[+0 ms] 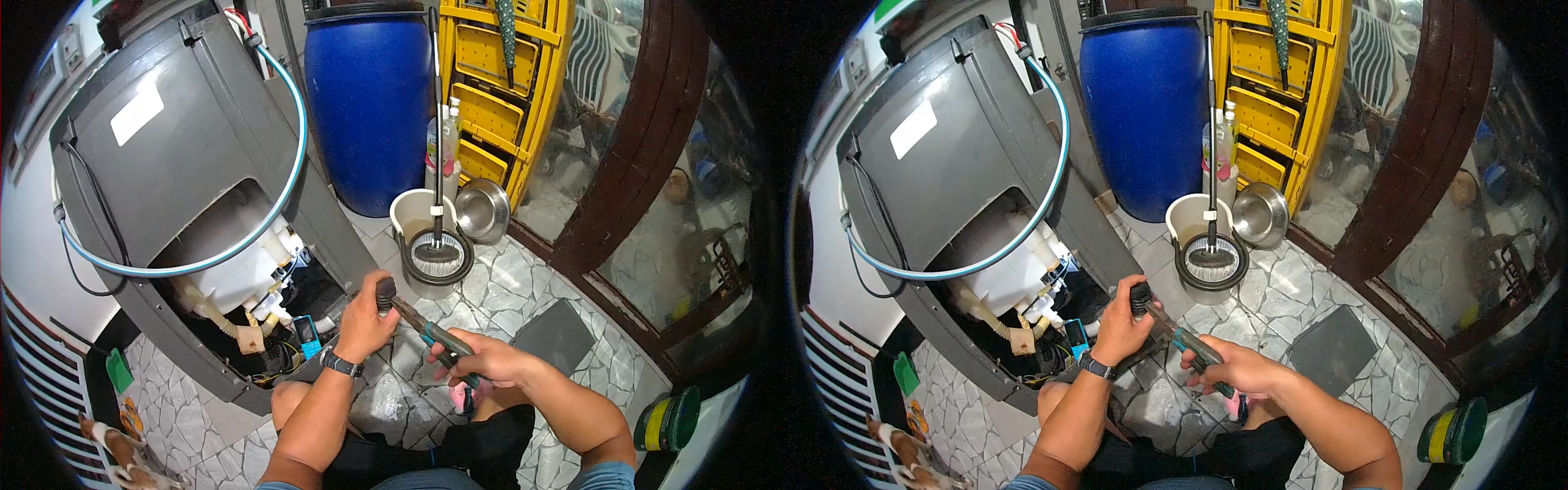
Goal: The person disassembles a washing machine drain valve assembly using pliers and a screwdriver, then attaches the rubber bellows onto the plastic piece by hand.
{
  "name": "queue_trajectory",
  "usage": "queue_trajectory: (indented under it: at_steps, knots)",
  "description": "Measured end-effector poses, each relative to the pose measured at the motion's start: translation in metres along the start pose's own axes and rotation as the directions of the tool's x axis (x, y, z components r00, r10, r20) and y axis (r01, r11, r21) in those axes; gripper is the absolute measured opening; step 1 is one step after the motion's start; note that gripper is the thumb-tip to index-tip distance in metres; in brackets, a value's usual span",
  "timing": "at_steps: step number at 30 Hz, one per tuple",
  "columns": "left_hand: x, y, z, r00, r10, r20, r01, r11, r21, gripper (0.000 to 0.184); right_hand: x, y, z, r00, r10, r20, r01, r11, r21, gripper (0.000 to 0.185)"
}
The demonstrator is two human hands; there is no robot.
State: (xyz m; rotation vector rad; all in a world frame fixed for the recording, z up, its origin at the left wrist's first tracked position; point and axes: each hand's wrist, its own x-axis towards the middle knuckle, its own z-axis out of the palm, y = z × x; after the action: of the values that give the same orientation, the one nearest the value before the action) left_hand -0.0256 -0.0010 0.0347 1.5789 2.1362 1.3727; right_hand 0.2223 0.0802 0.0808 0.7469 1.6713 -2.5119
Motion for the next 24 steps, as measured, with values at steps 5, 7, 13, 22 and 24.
queue_trajectory:
  at_steps: [5, 7, 13, 22, 24]
  knots:
    - [0.003, -0.002, -0.004, 0.991, -0.047, 0.126, 0.069, 0.981, -0.183, 0.051, 0.005, 0.0, -0.023, 0.999, -0.025, -0.047, 0.02, 0.993, -0.115, 0.052]
    - [0.002, -0.01, -0.001, 0.99, 0.093, 0.102, -0.068, 0.972, -0.227, 0.049, 0.003, -0.014, -0.019, 0.997, -0.017, -0.076, -0.012, 0.934, -0.357, 0.053]
    - [0.001, -0.034, 0.01, 0.954, -0.138, 0.267, 0.273, 0.769, -0.578, 0.04, 0.008, -0.015, -0.005, 0.976, -0.184, -0.115, 0.045, 0.69, -0.723, 0.055]
    - [-0.001, -0.035, 0.014, 0.937, -0.175, 0.301, 0.346, 0.374, -0.86, 0.042, 0.028, 0.027, 0.012, 0.866, -0.486, -0.118, 0.238, 0.607, -0.758, 0.067]
    - [-0.001, -0.033, 0.01, 0.926, -0.19, 0.326, 0.373, 0.346, -0.861, 0.044, 0.025, 0.026, 0.016, 0.84, -0.53, -0.114, 0.19, 0.485, -0.854, 0.068]
